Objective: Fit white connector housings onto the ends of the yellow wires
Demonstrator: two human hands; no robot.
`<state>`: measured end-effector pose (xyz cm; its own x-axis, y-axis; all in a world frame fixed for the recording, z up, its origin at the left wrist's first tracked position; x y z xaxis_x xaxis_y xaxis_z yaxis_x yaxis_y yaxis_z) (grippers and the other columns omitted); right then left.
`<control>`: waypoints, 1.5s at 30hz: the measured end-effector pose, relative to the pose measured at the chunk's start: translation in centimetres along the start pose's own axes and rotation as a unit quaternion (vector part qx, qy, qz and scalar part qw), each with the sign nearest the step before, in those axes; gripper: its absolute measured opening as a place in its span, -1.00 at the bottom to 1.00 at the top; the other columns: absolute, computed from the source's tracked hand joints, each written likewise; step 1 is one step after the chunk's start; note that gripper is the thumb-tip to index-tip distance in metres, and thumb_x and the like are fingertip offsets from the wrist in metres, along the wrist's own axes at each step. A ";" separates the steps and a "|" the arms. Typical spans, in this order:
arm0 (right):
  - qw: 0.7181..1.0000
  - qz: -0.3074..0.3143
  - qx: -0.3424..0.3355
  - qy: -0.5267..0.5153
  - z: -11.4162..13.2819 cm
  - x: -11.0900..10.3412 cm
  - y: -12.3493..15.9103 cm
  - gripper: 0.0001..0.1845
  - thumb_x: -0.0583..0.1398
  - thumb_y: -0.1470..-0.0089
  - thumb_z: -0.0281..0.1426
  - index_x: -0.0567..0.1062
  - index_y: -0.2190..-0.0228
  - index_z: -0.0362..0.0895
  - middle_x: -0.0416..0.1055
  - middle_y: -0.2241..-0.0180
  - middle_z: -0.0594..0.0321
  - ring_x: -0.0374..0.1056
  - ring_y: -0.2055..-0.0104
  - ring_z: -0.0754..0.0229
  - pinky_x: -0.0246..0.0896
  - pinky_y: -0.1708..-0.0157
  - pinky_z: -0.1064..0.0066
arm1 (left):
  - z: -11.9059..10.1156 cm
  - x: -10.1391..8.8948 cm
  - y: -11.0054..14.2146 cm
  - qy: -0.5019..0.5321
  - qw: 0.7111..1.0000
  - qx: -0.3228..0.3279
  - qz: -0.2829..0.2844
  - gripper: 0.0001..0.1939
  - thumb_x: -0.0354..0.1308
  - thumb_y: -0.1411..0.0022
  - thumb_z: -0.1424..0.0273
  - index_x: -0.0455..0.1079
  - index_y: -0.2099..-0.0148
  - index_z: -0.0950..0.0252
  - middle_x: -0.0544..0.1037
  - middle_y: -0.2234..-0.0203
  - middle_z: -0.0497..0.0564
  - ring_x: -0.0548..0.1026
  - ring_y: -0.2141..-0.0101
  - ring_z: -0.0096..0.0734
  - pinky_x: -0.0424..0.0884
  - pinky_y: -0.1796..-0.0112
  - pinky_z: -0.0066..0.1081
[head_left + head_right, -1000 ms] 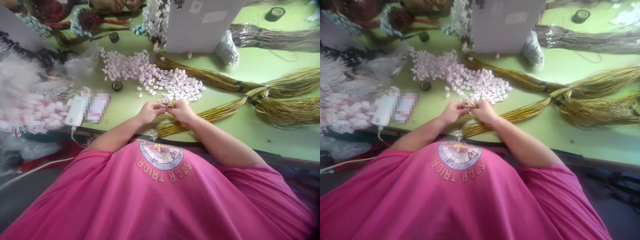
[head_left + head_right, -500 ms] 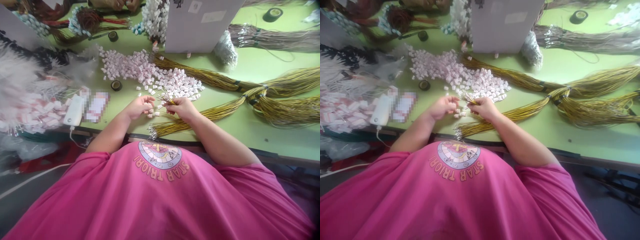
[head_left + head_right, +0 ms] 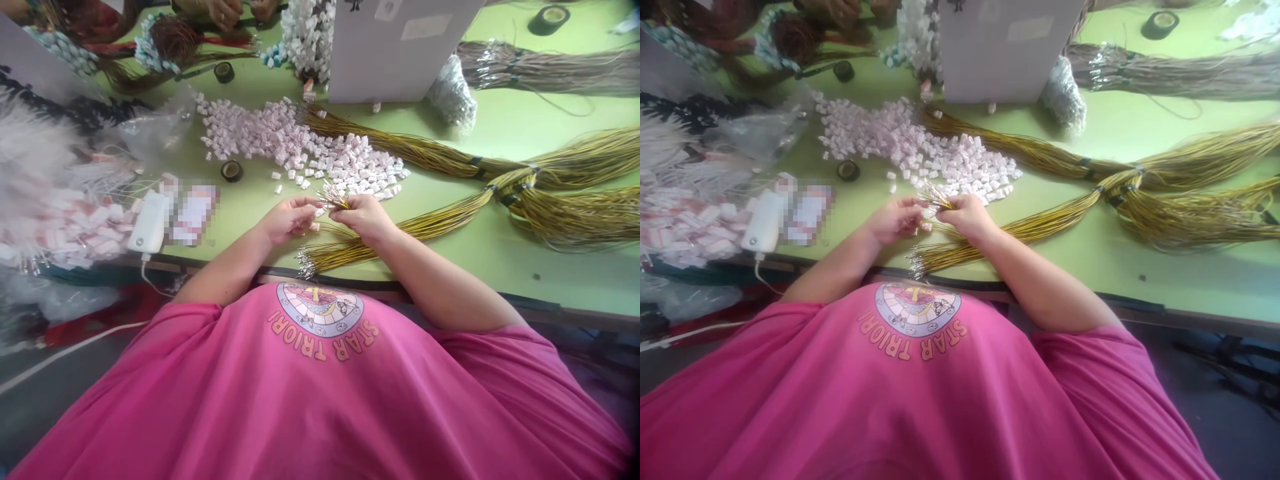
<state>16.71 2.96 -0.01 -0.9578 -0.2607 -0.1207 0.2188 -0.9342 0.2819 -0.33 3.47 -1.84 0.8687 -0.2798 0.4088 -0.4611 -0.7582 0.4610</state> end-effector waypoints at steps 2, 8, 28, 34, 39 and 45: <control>1.000 -0.011 0.004 -0.013 0.0 0.0 0.0 -0.90 0.25 0.27 -0.42 0.42 0.63 -0.19 0.04 0.73 0.47 -0.06 0.60 0.42 -0.18 0.54 0.43 | -0.1 0.0 0.1 0.014 1.000 -0.009 0.000 -0.86 0.15 -0.21 0.41 0.43 0.21 0.37 0.38 0.65 -0.11 0.12 0.76 -0.74 -0.07 0.70 -0.63; 0.998 -0.018 0.004 -0.054 -0.5 0.0 -0.2 -0.90 0.25 0.33 -0.44 0.45 0.61 -0.21 0.13 0.70 0.45 -0.01 0.58 0.42 -0.13 0.52 0.43 | -0.2 -0.1 0.0 0.008 0.999 -0.019 0.030 -0.74 0.30 -0.05 0.48 0.38 0.18 0.38 0.54 0.49 0.01 0.19 0.71 -0.76 -0.06 0.68 -0.64; 1.000 -0.003 -0.013 -0.004 -0.2 0.3 0.0 -0.93 0.19 0.26 -0.46 0.39 0.65 -0.20 0.07 0.69 0.43 -0.05 0.59 0.42 -0.11 0.55 0.45 | 0.1 0.0 -0.4 -0.102 0.993 0.049 -0.037 -0.79 0.27 -0.08 0.45 0.43 0.19 0.36 0.46 0.55 -0.08 0.29 0.69 -0.68 0.04 0.68 -0.56; 0.998 0.001 -0.028 0.061 -0.5 0.5 0.0 -0.85 0.19 0.21 -0.41 0.51 0.53 -0.24 0.16 0.66 0.40 0.05 0.55 0.37 -0.02 0.50 0.44 | -0.2 1.3 0.4 -0.200 0.974 0.065 -0.083 -0.90 0.25 -0.08 0.53 0.46 0.28 0.40 0.48 0.54 -0.04 0.37 0.59 -0.62 0.16 0.61 -0.57; 0.991 0.012 -0.041 0.126 -0.1 0.2 0.0 -0.81 0.20 0.16 -0.36 0.53 0.52 -0.24 0.23 0.62 0.35 0.10 0.53 0.35 0.02 0.48 0.43 | -0.4 1.8 0.6 -0.206 0.971 0.061 -0.102 -0.95 0.24 -0.09 0.57 0.47 0.32 0.42 0.45 0.60 -0.07 0.31 0.64 -0.65 0.16 0.61 -0.57; 0.988 0.024 -0.031 0.149 -0.1 0.2 -0.1 -0.81 0.20 0.13 -0.34 0.53 0.51 -0.23 0.27 0.62 0.33 0.14 0.53 0.33 0.04 0.48 0.42 | -0.3 1.7 0.3 -0.204 0.970 0.068 -0.110 -0.93 0.25 -0.07 0.57 0.48 0.32 0.42 0.46 0.58 -0.07 0.32 0.63 -0.65 0.17 0.60 -0.56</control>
<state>16.49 2.95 -0.20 -0.8507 -0.3558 -0.3868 0.2816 -0.9300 0.2361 1.00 2.95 -0.79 0.9552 -0.2922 -0.0468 -0.2532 -0.8891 0.3812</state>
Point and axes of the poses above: each hand's wrist, its own y-axis away from the middle knuckle, its own x-axis out of the palm, z = x × y, the point moved 3 cm from there along -y, towards the middle knuckle
